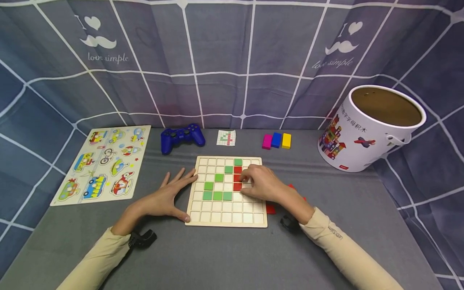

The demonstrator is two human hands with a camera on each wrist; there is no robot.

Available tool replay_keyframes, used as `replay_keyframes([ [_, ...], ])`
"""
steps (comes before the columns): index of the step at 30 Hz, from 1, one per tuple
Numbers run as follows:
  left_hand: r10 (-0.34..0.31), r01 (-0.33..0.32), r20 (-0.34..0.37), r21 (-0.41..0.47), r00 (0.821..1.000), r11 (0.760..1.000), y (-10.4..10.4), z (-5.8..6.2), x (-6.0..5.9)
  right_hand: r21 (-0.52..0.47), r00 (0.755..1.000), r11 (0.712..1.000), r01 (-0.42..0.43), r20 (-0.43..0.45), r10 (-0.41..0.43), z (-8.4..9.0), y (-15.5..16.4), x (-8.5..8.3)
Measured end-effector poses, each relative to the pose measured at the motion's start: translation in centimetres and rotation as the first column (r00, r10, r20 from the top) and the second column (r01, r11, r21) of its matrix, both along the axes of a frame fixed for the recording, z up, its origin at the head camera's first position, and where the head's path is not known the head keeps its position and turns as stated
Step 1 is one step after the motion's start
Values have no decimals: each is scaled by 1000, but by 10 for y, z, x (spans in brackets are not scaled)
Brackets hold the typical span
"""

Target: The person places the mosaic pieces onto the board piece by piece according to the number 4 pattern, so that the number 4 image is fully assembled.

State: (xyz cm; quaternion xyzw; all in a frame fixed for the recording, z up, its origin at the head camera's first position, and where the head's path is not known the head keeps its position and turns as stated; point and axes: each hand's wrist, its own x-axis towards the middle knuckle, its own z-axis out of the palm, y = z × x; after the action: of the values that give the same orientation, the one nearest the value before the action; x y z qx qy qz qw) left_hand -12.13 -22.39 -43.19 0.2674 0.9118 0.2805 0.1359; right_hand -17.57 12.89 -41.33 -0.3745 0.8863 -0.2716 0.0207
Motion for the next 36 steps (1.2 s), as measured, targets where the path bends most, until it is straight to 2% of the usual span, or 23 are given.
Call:
replay_keyframes([
  [8,6,-6,-1,-6,1000,1000,-1,-1,-1,-29,993,993,116,9,-116,4,39,5],
  [23,10,-10,4,-13,1000,1000,1,0,0,66,964,962,264,-42,-262,0,107,11],
  [30,9,-9,3,-14,1000,1000,0,1,-1,121,955,948,295,4,-298,-1,121,18],
  [36,8,-8,3,-12,1000,1000,0,0,0,124,954,947,296,12,-300,-7,121,20],
])
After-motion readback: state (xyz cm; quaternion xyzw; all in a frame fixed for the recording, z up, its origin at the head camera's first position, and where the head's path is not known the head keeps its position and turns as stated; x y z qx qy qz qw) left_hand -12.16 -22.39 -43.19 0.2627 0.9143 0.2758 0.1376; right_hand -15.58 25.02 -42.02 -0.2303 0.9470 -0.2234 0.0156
